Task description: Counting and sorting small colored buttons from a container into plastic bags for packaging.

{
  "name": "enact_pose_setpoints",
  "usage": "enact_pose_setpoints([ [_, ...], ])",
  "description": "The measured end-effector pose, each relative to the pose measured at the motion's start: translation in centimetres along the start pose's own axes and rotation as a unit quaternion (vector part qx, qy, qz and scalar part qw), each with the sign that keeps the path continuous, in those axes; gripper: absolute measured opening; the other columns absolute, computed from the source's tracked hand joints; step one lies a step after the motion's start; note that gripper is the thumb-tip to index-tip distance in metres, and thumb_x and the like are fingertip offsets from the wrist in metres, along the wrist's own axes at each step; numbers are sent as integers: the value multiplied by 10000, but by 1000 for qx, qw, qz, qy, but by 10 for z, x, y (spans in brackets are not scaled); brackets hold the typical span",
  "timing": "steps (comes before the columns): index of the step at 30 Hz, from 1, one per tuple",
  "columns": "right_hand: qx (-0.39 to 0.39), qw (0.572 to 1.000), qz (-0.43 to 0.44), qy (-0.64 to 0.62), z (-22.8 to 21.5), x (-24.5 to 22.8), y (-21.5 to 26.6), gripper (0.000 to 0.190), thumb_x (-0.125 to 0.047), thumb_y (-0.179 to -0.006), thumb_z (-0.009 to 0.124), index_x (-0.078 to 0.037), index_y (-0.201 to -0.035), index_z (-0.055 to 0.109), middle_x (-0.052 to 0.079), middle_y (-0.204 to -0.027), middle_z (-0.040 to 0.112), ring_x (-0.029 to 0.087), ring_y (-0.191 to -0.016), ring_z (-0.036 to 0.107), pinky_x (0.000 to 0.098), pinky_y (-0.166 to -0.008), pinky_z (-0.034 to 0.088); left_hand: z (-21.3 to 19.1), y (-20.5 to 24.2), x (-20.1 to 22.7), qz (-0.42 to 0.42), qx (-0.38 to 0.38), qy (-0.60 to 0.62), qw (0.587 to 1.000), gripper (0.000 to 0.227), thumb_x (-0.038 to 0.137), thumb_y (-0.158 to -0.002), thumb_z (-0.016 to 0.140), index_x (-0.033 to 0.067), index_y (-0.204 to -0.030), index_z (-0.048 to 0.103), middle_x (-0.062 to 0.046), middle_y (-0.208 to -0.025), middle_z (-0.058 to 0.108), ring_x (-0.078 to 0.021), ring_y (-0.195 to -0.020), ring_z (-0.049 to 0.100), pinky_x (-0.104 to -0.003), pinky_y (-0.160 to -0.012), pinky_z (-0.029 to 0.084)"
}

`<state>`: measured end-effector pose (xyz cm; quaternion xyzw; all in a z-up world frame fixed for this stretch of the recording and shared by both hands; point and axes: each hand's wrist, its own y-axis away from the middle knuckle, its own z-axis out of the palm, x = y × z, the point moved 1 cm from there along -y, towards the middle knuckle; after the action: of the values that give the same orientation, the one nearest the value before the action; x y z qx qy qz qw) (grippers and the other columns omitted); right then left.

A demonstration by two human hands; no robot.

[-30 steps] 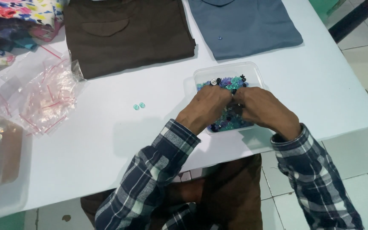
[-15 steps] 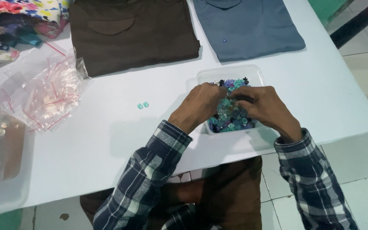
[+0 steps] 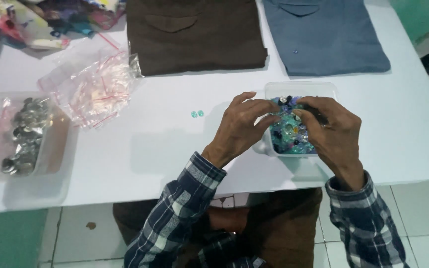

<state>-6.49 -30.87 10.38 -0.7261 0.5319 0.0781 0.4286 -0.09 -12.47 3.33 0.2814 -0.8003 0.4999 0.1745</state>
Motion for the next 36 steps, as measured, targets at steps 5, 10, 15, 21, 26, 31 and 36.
enact_pose_setpoints([
  [5, 38, 997, -36, -57, 65, -48, 9, 188, 9, -911, 793, -40, -1086, 743, 154, -994, 748, 293, -855, 741, 315, -638, 637, -63, 34, -31, -26, 74, -58, 995, 210, 174, -861, 824, 205, -1045, 728, 63, -1003, 764, -120, -1007, 723, -395, -1117, 422],
  [10, -10, 996, -73, -53, 159, -51, 8, 159, -22, -919, 759, -62, -1068, 724, 106, -981, 740, 235, -756, 740, 273, -556, 624, -123, 72, -82, -102, 50, -88, 990, 233, 89, -850, 803, 208, -1037, 728, 47, -922, 758, -162, -959, 734, -393, -1013, 488],
  [15, -54, 997, -50, -15, 207, -25, -12, 168, -66, -932, 760, -68, -1092, 710, 109, -1025, 724, 272, -799, 744, 329, -610, 628, -135, 86, -104, -150, 21, -96, 984, 217, 89, -829, 817, 211, -993, 746, 32, -868, 761, -184, -916, 739, -376, -978, 516],
  [21, -111, 985, 101, -79, 206, -30, -15, 147, -164, -983, 708, -117, -1122, 720, 64, -943, 696, 169, -749, 681, 263, -578, 530, -128, 82, -103, -188, -26, -127, 973, 218, 109, -815, 819, 234, -985, 761, 51, -855, 744, -177, -975, 698, -427, -1050, 451],
  [26, -127, 978, 138, -94, 199, -44, -10, 165, -167, -975, 707, -121, -1133, 718, 90, -956, 699, 189, -767, 672, 293, -595, 530, -128, 85, -102, -193, -47, -133, 971, 222, 128, -833, 812, 265, -997, 753, 71, -869, 737, -152, -985, 682, -425, -1057, 452],
  [31, -145, 976, 133, -89, 199, -37, -13, 217, -200, -962, 715, -110, -1159, 708, 117, -963, 708, 248, -797, 698, 332, -612, 550, -132, 81, -97, -202, -63, -113, 971, 220, 130, -839, 809, 262, -1004, 747, 79, -874, 738, -147, -990, 681, -427, -1068, 449],
  [36, -150, 983, 66, -87, 200, -32, -15, 224, -172, -952, 707, -112, -1167, 703, 146, -967, 724, 311, -836, 705, 385, -650, 573, -133, 79, -97, -213, -80, -78, 971, 242, 131, -853, 797, 256, -1051, 737, 58, -924, 739, -156, -1031, 666, -430, -1092, 416],
])
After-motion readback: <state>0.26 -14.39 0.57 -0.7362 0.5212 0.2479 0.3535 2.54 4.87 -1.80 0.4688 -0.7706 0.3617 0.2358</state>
